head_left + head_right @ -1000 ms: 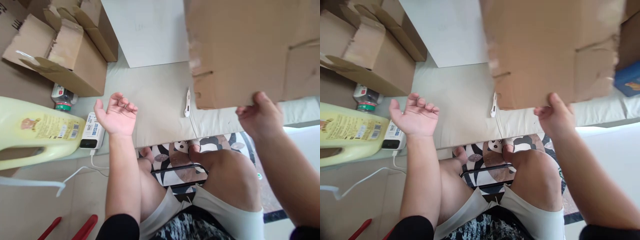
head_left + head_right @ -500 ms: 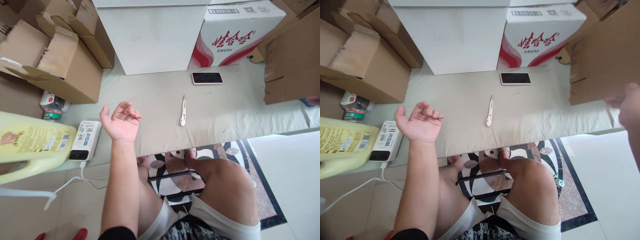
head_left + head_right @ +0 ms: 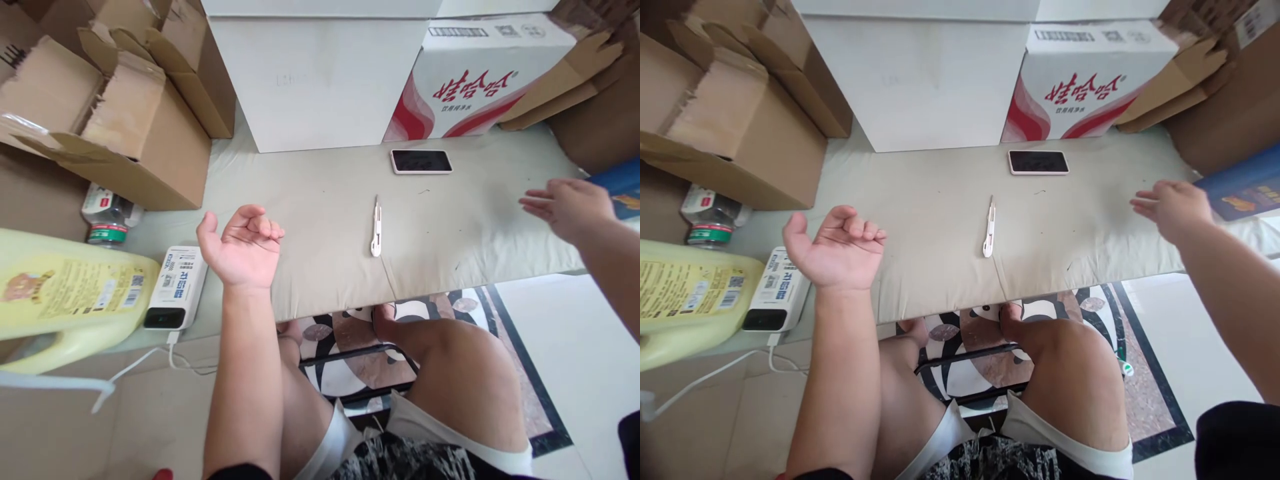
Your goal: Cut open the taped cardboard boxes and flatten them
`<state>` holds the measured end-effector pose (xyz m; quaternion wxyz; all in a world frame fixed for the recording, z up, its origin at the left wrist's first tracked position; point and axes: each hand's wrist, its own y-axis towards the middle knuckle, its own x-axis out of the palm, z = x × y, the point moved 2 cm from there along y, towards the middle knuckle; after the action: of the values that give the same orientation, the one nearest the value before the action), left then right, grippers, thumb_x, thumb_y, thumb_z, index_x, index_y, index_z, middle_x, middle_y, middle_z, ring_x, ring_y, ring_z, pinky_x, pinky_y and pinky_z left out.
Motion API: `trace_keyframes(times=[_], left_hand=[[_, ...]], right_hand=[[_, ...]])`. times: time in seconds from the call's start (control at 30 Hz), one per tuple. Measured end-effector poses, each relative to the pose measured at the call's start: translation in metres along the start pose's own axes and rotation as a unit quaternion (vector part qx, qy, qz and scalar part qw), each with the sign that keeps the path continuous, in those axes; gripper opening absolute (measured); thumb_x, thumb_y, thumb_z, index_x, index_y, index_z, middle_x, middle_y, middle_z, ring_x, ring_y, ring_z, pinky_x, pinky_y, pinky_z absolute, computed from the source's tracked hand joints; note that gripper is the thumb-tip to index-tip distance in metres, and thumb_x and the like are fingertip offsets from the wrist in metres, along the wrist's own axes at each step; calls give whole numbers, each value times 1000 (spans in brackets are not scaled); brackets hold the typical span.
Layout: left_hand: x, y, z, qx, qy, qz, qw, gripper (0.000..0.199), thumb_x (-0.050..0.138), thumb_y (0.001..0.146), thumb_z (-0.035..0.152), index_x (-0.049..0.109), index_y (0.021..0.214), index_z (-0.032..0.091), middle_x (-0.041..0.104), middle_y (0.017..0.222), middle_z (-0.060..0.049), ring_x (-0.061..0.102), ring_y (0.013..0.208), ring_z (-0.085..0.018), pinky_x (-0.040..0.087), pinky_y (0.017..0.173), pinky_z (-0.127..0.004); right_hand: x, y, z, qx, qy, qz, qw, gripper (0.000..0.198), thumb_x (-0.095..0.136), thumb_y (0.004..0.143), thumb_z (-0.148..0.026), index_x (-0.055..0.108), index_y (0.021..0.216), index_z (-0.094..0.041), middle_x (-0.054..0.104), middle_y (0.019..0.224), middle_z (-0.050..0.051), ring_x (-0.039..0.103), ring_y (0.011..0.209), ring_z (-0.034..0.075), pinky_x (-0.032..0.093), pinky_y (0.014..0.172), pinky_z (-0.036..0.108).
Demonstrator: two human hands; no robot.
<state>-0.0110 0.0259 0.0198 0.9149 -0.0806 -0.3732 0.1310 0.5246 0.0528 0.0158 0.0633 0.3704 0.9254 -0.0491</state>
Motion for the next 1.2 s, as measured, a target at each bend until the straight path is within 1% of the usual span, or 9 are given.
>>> trace_keyframes(times=[0.2, 0.43, 0.53, 0.73, 0.93, 1.0, 1.07, 1.1, 1.2], left_hand=[[-6, -15, 7, 5, -53, -9, 999, 67, 25, 96, 64, 65, 65, 19, 48, 49, -3, 47, 46, -15, 45, 52, -29], [-19, -29, 24, 14, -130, -30, 991, 73, 15, 98, 62, 54, 55, 18, 38, 50, -1, 42, 45, -11, 41, 51, -26], [-24, -30, 30, 27, -143, -66, 987, 72, 8, 99, 60, 35, 48, 18, 20, 49, 3, 30, 41, -9, 33, 47, -25], [-26, -25, 35, 47, -130, -81, 987, 64, 2, 99, 59, 18, 51, 19, 8, 50, 4, 18, 41, -9, 26, 46, -25], [-33, -21, 45, 65, -100, -82, 989, 63, -4, 99, 56, 16, 52, 19, 5, 49, 4, 13, 41, -9, 22, 47, -26], [-34, -19, 43, 74, -60, -77, 992, 63, -1, 99, 55, 18, 50, 20, 6, 48, 4, 11, 41, -10, 20, 47, -28], [-37, -18, 43, 187, -14, 14, 982, 59, 12, 100, 51, 21, 49, 20, 9, 48, 4, 12, 42, -10, 18, 49, -29], [-39, -19, 44, 286, 4, 87, 954, 56, 21, 99, 46, 23, 49, 20, 11, 48, 4, 14, 43, -11, 17, 50, -29], [-41, -27, 50, 557, 39, 259, 788, 40, 37, 90, 31, 30, 53, 21, 20, 51, 2, 26, 50, -13, 22, 56, -31]], right_hand=[[29, -79, -18, 72, -156, -51, 984, 18, 59, 83, -1, 64, 79, -18, 71, 74, 11, 71, 58, 18, 56, 64, 33], [137, -166, -63, -78, -276, -297, 911, 14, 63, 90, -19, 68, 102, -18, 73, 95, 8, 70, 78, 15, 55, 74, 30], [215, -206, -71, -161, -300, -395, 853, 21, 64, 88, -19, 70, 108, -19, 74, 103, 7, 72, 85, 19, 56, 89, 39], [374, -307, -110, -462, -233, -531, 671, 37, 52, 87, -8, 68, 120, -16, 63, 134, 10, 67, 112, 22, 56, 101, 39], [467, -360, -114, -506, -240, -580, 592, 55, 49, 89, -32, 52, 140, -10, 36, 164, 8, 52, 137, 24, 42, 113, 37], [477, -355, -104, -514, -224, -581, 590, 64, 38, 87, -47, 55, 134, -7, 42, 159, 6, 54, 134, 25, 42, 109, 36], [471, -340, -96, -514, -165, -572, 618, 64, 36, 88, -52, 62, 125, -7, 53, 151, 6, 60, 127, 22, 47, 104, 34], [461, -331, -94, -508, -125, -564, 639, 58, 41, 90, -51, 64, 122, -9, 58, 145, 8, 64, 122, 20, 51, 101, 34], [402, -301, -94, -467, -29, -533, 705, 41, 54, 96, -48, 69, 114, -14, 70, 122, 8, 69, 105, 16, 58, 91, 32]])
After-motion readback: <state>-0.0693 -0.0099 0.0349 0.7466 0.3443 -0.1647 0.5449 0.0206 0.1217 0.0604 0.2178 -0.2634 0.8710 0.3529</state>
